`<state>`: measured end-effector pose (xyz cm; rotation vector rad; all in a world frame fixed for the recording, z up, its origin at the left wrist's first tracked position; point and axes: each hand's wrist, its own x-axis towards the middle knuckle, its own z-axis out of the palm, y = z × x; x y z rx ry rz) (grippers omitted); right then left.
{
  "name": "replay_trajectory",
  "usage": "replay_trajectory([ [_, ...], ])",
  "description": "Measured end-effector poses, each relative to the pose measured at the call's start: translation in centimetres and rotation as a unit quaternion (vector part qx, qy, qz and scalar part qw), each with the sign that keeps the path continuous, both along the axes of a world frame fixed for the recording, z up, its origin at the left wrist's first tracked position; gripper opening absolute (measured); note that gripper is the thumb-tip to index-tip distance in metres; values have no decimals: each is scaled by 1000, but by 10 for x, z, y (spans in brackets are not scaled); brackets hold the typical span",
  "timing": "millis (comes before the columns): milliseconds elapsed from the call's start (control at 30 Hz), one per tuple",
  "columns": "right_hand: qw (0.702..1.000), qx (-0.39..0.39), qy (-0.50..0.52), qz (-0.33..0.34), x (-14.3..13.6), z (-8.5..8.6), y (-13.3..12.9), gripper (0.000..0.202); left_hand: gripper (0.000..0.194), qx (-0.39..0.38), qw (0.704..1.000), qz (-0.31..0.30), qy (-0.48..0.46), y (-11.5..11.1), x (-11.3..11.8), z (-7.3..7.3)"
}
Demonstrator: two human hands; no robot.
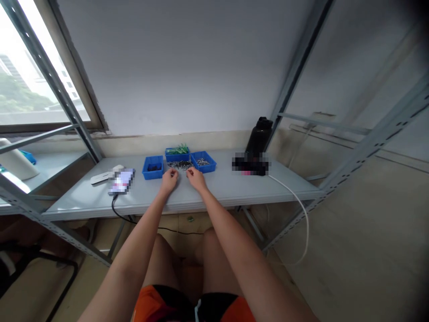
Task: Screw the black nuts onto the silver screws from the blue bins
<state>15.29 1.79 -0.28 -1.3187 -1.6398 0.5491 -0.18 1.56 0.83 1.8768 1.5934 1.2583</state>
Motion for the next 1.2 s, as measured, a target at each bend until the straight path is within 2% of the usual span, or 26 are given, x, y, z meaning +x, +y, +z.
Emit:
replay_trajectory([
  [367,1000,-3,8,0,0,1,0,17,20,-4,1000,-12,-28,-1,-1,1],
  [567,1000,-3,17,25,0,1,-1,16,18,-1,999,-8,-42,-5,-1,4],
  [900,995,3,-66,76,-3,-2,-2,18,26,7,993,-34,-112,-9,-4,9],
  [1133,992,11,-95,81,-2,0,-5,18,26,18,994,-99,-32,-10,1,7],
  [1200,992,13,-97,80,-2,0,-4,19,25,14,995,-95,-18,-9,1,6],
])
